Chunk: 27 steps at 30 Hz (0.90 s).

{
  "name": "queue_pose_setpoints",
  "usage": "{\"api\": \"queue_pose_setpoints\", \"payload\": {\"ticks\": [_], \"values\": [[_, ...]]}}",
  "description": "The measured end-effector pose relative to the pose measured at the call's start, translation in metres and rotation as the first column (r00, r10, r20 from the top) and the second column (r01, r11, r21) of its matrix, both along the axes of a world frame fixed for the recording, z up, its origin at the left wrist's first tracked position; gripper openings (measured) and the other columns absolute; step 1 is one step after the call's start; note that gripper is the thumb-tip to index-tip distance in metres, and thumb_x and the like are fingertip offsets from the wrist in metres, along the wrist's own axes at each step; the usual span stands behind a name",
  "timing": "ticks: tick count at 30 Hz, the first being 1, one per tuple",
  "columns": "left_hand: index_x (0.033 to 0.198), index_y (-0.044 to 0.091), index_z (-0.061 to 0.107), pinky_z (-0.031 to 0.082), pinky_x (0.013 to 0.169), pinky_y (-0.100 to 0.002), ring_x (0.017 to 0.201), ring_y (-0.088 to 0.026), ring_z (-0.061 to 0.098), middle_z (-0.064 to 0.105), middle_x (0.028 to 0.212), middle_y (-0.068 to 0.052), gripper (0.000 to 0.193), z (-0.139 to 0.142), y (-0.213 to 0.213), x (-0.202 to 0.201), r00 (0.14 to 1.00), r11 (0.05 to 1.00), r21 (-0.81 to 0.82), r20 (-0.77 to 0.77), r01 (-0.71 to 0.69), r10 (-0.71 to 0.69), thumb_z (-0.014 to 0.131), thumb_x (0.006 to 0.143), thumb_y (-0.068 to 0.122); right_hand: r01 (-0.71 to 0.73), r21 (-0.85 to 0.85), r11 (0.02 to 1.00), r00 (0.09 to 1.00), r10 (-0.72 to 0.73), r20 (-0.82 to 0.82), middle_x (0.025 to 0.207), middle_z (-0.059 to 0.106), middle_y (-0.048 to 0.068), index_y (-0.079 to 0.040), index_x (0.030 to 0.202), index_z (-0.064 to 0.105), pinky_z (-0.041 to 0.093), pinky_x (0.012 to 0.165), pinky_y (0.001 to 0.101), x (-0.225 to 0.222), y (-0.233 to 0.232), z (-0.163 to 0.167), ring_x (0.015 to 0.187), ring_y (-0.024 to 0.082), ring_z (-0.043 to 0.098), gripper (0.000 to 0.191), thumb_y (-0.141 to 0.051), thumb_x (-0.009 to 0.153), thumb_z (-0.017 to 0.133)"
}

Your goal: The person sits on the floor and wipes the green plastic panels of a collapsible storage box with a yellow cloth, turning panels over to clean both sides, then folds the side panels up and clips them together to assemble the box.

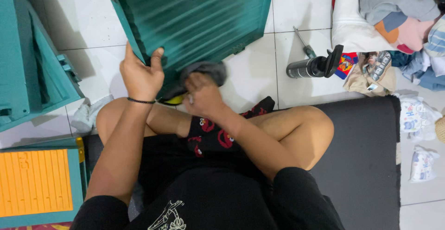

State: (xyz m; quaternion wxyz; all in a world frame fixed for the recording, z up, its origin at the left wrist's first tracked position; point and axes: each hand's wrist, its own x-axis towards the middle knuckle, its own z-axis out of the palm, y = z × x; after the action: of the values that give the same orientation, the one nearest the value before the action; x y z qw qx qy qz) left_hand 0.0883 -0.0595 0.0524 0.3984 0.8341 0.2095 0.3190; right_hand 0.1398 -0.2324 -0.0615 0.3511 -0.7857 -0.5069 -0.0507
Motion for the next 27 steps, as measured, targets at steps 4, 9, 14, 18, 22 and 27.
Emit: {"api": "queue_pose_setpoints", "payload": {"ticks": [4,9,14,18,22,27], "values": [[0.122,-0.003,0.06,0.056,0.069,-0.036,0.079,-0.033,0.077,0.076,0.094,-0.019,0.03,0.006,0.007,0.0,0.995,0.998,-0.056,-0.103,-0.011,0.005,0.077,0.099,0.006,-0.109,0.052,0.993,0.991,0.112,-0.078,0.115,0.07,0.019,-0.001,0.115,0.07,0.05,0.096,0.0472,0.005,-0.006,-0.008,0.11,0.039,0.064,0.048,-0.024,0.074,0.075],[0.122,-0.003,0.06,0.058,0.075,-0.036,0.086,-0.033,0.078,0.076,0.097,-0.02,0.028,0.002,0.0,-0.003,0.997,0.998,-0.04,-0.062,0.05,-0.052,0.076,0.1,0.005,0.053,-0.048,0.997,0.991,-0.059,-0.12,0.111,0.073,0.01,-0.008,0.105,0.071,0.053,0.101,0.0446,0.079,-0.037,-0.028,0.113,0.032,0.068,0.024,-0.01,0.08,0.071],[0.121,-0.002,0.061,0.058,0.074,-0.036,0.082,-0.032,0.078,0.076,0.094,-0.019,0.027,-0.001,-0.005,-0.004,0.995,0.995,-0.092,-0.08,0.046,-0.053,0.074,0.099,0.006,0.154,-0.33,0.931,0.961,-0.218,-0.168,0.104,0.073,0.014,-0.008,0.101,0.076,0.055,0.083,0.0477,0.116,-0.068,0.007,0.097,0.034,0.066,0.022,-0.012,0.08,0.069],[0.12,-0.002,0.06,0.058,0.073,-0.036,0.08,-0.033,0.078,0.076,0.092,-0.019,0.027,0.001,-0.005,-0.004,0.994,0.994,-0.104,-0.101,0.034,-0.044,0.075,0.1,0.008,0.344,-0.571,0.746,0.921,-0.387,0.05,0.107,0.067,0.017,-0.008,0.097,0.076,0.056,0.078,0.0483,0.13,-0.093,0.036,0.102,0.037,0.065,0.018,-0.01,0.082,0.066],[0.121,-0.002,0.06,0.059,0.075,-0.037,0.086,-0.036,0.077,0.076,0.095,-0.02,0.027,0.004,-0.006,-0.004,0.995,0.997,-0.023,-0.073,0.069,-0.07,0.075,0.101,0.007,0.456,-0.344,0.821,0.885,-0.46,0.075,0.118,0.064,0.016,-0.006,0.102,0.074,0.056,0.085,0.0478,0.127,-0.087,0.027,0.111,0.039,0.064,0.016,-0.003,0.09,0.064],[0.121,-0.001,0.061,0.057,0.071,-0.037,0.079,-0.034,0.076,0.075,0.092,-0.02,0.028,0.009,-0.007,-0.002,0.992,0.997,-0.059,-0.114,0.04,-0.047,0.075,0.099,0.009,0.182,-0.003,0.983,0.95,-0.177,-0.257,0.121,0.064,0.017,0.0,0.119,0.068,0.053,0.097,0.0467,0.088,-0.047,-0.006,0.114,0.039,0.062,0.039,-0.005,0.08,0.067]]}}
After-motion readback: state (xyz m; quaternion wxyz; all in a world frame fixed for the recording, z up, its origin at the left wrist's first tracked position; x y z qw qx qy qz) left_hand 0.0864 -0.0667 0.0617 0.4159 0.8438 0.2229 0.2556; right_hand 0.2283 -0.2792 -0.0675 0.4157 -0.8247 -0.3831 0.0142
